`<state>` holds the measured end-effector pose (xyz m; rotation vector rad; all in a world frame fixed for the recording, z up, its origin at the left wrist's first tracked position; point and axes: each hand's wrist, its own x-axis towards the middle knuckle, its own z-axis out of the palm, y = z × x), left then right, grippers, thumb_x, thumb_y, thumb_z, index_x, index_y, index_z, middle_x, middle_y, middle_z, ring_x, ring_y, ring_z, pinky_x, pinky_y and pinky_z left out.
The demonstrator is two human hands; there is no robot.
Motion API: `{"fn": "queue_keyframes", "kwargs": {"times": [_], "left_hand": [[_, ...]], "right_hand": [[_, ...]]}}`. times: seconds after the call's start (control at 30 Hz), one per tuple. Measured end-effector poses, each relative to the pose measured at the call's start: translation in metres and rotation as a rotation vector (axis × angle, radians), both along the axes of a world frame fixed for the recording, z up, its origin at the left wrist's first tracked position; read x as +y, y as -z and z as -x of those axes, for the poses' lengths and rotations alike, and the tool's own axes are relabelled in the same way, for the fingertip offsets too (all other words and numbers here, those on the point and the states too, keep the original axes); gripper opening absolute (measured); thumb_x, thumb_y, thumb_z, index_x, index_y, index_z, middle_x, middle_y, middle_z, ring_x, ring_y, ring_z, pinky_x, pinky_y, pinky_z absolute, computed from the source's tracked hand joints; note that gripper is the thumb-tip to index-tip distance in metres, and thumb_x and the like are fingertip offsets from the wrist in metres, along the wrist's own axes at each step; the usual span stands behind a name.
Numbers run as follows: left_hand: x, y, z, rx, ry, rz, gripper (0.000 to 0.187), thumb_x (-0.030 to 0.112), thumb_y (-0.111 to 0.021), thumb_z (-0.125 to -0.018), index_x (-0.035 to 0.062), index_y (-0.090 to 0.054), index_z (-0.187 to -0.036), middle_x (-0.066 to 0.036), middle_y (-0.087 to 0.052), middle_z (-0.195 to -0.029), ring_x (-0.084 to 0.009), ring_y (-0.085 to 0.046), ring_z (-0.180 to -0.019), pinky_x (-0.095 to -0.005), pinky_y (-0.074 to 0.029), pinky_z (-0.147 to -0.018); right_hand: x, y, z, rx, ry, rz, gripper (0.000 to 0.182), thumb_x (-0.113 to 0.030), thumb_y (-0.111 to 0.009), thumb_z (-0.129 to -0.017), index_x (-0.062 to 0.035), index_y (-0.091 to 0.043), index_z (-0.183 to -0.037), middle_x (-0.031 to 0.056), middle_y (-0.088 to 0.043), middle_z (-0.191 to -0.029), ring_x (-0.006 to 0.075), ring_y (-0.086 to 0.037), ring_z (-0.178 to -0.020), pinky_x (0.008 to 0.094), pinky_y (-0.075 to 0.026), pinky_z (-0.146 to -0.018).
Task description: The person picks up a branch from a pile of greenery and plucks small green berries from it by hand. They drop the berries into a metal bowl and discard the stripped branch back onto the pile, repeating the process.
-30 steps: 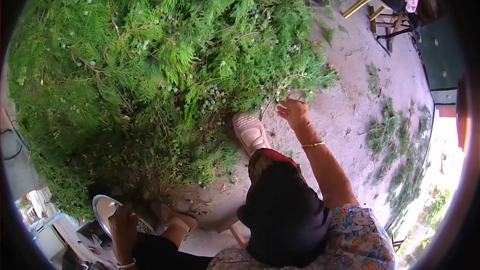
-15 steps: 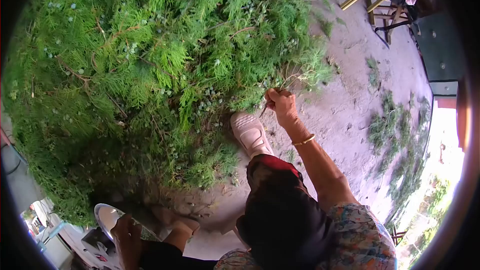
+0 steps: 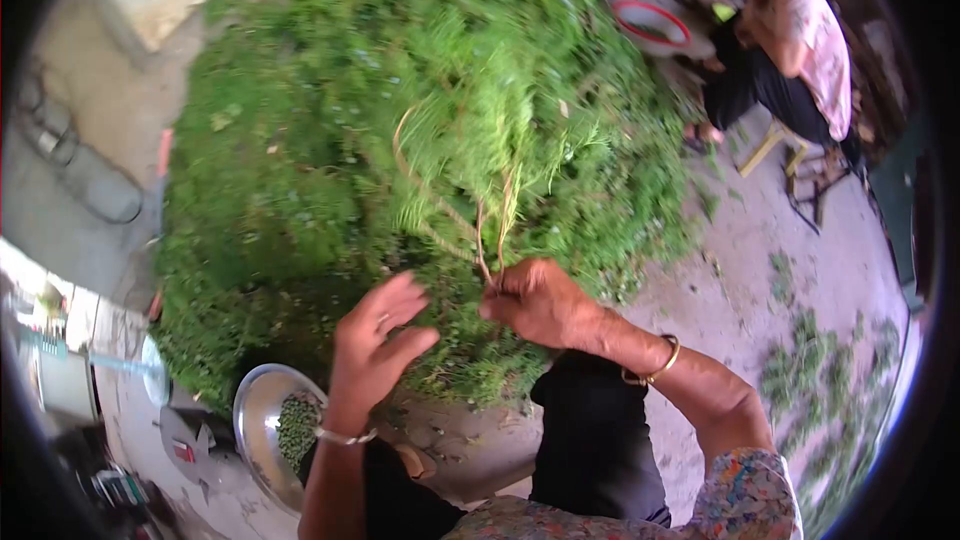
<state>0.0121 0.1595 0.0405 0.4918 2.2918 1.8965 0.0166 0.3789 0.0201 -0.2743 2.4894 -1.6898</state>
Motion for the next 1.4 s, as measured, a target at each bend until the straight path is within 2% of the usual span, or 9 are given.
{"fn": "queue_keyframes", "kwargs": {"times": [0.3,0.53,0.7,0.77,0.87,0.93,1.2,1.33,1.4], "left_hand": [[-0.020,-0.007,-0.003,-0.321,-0.231,-0.842,0.024,-0.007,-0.057,-0.080,-0.0084,-0.055,-0.104,-0.016,-0.062,-0.096,-0.0253,-0.064,-0.087,-0.0363,-0.056,-0.071],[-0.021,0.031,-0.010,-0.294,-0.184,-0.849,0.029,0.001,-0.063,-0.080,0.0006,-0.057,-0.108,-0.008,-0.062,-0.101,-0.0194,-0.060,-0.090,-0.0337,-0.050,-0.077],[-0.022,0.022,-0.016,-0.254,-0.176,-0.374,0.034,0.011,-0.068,-0.079,-0.0024,-0.054,-0.107,-0.008,-0.062,-0.097,-0.0146,-0.058,-0.086,-0.0308,-0.047,-0.075],[-0.028,0.012,-0.018,-0.027,-0.154,0.343,0.037,0.017,-0.072,-0.076,-0.0043,-0.056,-0.102,-0.012,-0.063,-0.088,-0.0143,-0.059,-0.077,-0.0288,-0.048,-0.067],[-0.052,0.013,-0.010,-0.135,0.098,0.367,0.020,0.015,-0.069,-0.079,-0.0022,-0.062,-0.086,0.002,-0.058,-0.067,-0.0072,-0.051,-0.059,-0.0231,-0.042,-0.054],[-0.060,0.024,-0.005,-0.164,0.076,0.291,0.020,0.013,-0.067,-0.081,-0.0032,-0.062,-0.091,-0.002,-0.061,-0.072,-0.0089,-0.056,-0.063,-0.0238,-0.045,-0.057],[-0.066,-0.004,-0.007,-0.296,-0.293,-0.485,0.024,0.014,-0.055,-0.088,-0.0068,-0.060,-0.098,-0.012,-0.063,-0.081,-0.0186,-0.062,-0.068,-0.0288,-0.050,-0.065],[-0.068,-0.068,-0.050,0.029,-0.114,-0.737,0.012,0.005,-0.054,-0.079,-0.0018,-0.061,-0.073,-0.007,-0.057,-0.064,-0.0149,-0.048,-0.048,-0.0277,-0.040,-0.047],[-0.083,-0.110,-0.039,0.115,0.735,-0.795,0.013,0.009,-0.051,-0.086,0.0065,-0.063,-0.092,-0.009,-0.054,-0.057,-0.0202,-0.050,-0.043,-0.0324,-0.038,-0.038]], "right_hand": [[-0.069,-0.034,-0.013,-0.128,-0.190,-0.241,0.060,-0.036,-0.073,-0.074,0.0096,-0.051,-0.107,0.0232,-0.061,-0.105,0.0346,-0.056,-0.105,0.0397,-0.045,-0.091],[-0.087,-0.009,0.016,-0.462,-0.045,0.801,0.072,-0.036,-0.077,-0.071,0.0065,-0.044,-0.120,0.0205,-0.062,-0.105,0.0252,-0.058,-0.099,0.0379,-0.048,-0.081],[-0.104,0.011,0.024,-0.578,0.152,0.636,0.052,-0.016,-0.080,-0.069,-0.0024,-0.052,-0.111,0.0097,-0.061,-0.093,0.0169,-0.056,-0.087,0.0347,-0.046,-0.072],[-0.106,0.045,0.029,-0.505,0.208,0.690,0.051,-0.014,-0.078,-0.071,-0.0020,-0.050,-0.113,0.0091,-0.061,-0.094,0.0178,-0.056,-0.088,0.0354,-0.046,-0.074],[-0.105,-0.004,0.021,-0.525,0.338,0.822,0.046,-0.008,-0.071,-0.077,-0.0022,-0.047,-0.116,0.0077,-0.060,-0.098,0.0202,-0.056,-0.093,0.0375,-0.045,-0.081],[-0.092,-0.014,0.023,-0.535,0.054,0.839,0.090,-0.030,-0.074,-0.075,0.0123,-0.019,-0.132,0.0223,-0.041,-0.127,0.0262,-0.043,-0.113,0.0392,-0.043,-0.091],[-0.080,-0.007,0.024,-0.451,0.106,0.638,0.077,-0.025,-0.077,-0.074,0.0118,-0.031,-0.124,0.0173,-0.046,-0.119,0.0209,-0.054,-0.095,0.0332,-0.052,-0.067],[-0.077,0.000,0.022,-0.388,0.244,0.524,0.068,-0.022,-0.076,-0.075,0.0081,-0.034,-0.120,0.0171,-0.044,-0.119,0.0194,-0.056,-0.090,0.0281,-0.052,-0.057],[-0.072,-0.001,0.024,-0.354,0.166,0.310,0.074,-0.030,-0.070,-0.080,0.0127,-0.030,-0.126,0.0203,-0.038,-0.127,0.0174,-0.060,-0.080,0.0273,-0.052,-0.063]]}}
